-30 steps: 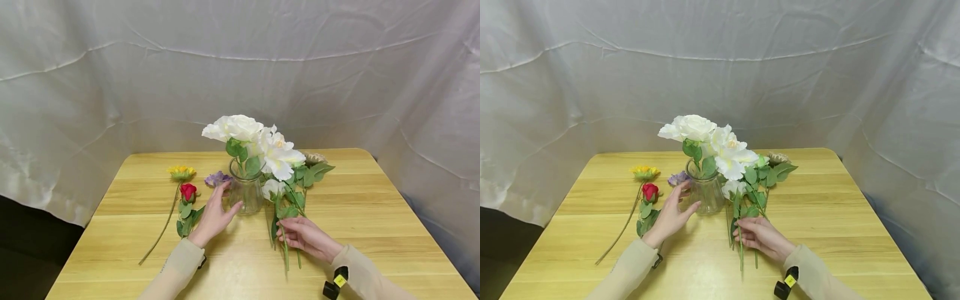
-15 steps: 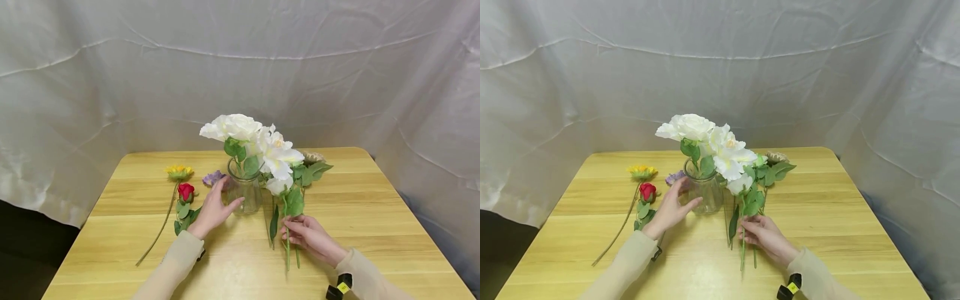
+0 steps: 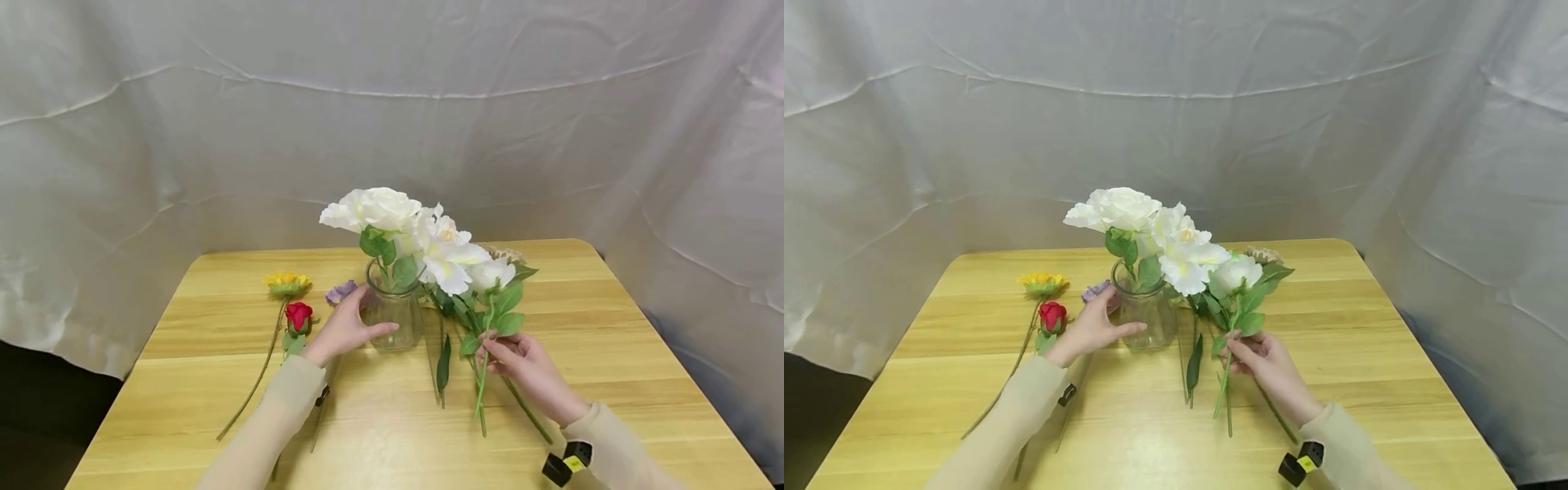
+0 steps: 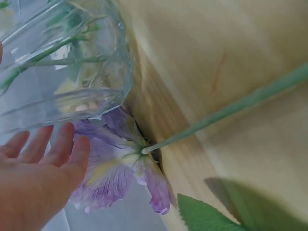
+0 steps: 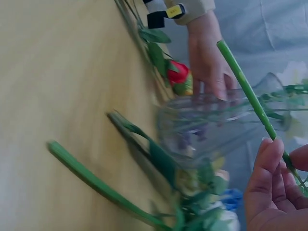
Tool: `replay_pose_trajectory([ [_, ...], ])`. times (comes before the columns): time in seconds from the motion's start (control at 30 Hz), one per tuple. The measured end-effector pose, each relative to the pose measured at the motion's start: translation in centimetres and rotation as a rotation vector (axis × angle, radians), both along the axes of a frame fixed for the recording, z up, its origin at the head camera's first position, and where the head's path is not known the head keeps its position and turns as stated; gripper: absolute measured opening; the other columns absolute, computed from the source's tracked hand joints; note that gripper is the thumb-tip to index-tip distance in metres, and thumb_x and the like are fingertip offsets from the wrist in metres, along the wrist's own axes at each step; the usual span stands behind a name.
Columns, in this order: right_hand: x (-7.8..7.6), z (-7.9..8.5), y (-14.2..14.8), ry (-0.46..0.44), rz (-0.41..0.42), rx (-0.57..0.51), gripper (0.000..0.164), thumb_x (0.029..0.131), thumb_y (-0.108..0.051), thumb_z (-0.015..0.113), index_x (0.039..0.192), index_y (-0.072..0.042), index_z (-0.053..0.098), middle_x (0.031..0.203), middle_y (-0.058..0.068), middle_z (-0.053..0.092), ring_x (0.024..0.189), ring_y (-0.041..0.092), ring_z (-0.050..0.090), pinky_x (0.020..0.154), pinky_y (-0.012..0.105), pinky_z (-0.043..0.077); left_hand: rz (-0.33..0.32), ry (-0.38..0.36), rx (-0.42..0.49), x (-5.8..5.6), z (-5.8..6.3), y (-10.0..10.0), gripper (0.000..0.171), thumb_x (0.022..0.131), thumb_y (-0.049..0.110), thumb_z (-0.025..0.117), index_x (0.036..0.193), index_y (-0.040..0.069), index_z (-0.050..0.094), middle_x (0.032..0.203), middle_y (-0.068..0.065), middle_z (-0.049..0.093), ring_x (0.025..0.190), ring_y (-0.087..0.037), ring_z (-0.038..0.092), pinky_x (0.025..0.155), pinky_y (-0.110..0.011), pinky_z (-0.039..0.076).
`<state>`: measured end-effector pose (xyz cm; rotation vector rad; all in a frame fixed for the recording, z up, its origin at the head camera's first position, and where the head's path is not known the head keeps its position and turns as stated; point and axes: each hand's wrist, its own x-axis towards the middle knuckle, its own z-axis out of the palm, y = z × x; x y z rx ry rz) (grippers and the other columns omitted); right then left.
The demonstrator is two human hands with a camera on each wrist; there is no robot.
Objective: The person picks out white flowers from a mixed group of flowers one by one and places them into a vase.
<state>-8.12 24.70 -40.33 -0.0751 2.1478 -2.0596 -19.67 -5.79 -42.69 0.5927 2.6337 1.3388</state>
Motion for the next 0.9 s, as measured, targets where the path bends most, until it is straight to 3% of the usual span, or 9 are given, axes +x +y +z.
replay_pose_trajectory([
  [0.13,-0.4,1.1,0.4,0.124,-0.047,0.030,0.030,0.097,-0.016,0.054,0.112,0.009,0.049,0.099,0.005,0.064,0.089,0.014,0.063,0.074,0.024,0.056,-0.054,-0.011,0.056,-0.6,0.0,0.1,0.100,0.069,0.046,0.081,0.148,0.013,0.029,0.145,-0.006,0.041,0.132,-0.027,0.038,0.110,-0.045,0.031],
  [0.3,-1.1,2.5,0.4,0.234,-0.110,0.069,0.031,0.097,-0.016,0.055,0.112,0.010,0.051,0.103,0.007,0.063,0.092,0.019,0.063,0.074,0.025,0.056,-0.056,-0.009,0.074,-0.6,-0.1,0.2,0.098,0.068,0.045,0.081,0.147,0.014,0.031,0.143,-0.003,0.044,0.131,-0.023,0.040,0.109,-0.045,0.032],
  [0.47,-1.7,3.7,0.0,0.347,-0.147,0.071,0.029,0.096,-0.012,0.054,0.108,0.014,0.050,0.105,0.008,0.062,0.090,0.017,0.064,0.072,0.024,0.056,-0.031,0.030,0.097,-0.1,-0.4,0.5,0.093,0.068,0.045,0.081,0.144,0.017,0.036,0.138,0.001,0.048,0.128,-0.020,0.042,0.108,-0.044,0.033],
  [0.73,-2.9,5.5,-1.5,0.633,-0.223,0.020,0.017,0.094,0.003,0.052,0.102,0.018,0.053,0.098,0.012,0.063,0.084,0.016,0.064,0.069,0.022,0.056,0.042,0.085,0.085,0.7,-0.8,1.0,0.083,0.067,0.050,0.080,0.137,0.023,0.043,0.131,0.006,0.052,0.123,-0.017,0.045,0.106,-0.044,0.036],
  [0.9,-3.7,6.6,-2.4,0.763,-0.262,0.000,0.012,0.091,0.007,0.053,0.098,0.016,0.057,0.095,0.015,0.064,0.080,0.018,0.064,0.066,0.021,0.055,0.095,0.161,0.064,1.0,-1.1,1.3,0.082,0.067,0.052,0.079,0.135,0.023,0.044,0.127,0.006,0.054,0.118,-0.015,0.049,0.102,-0.043,0.041],
])
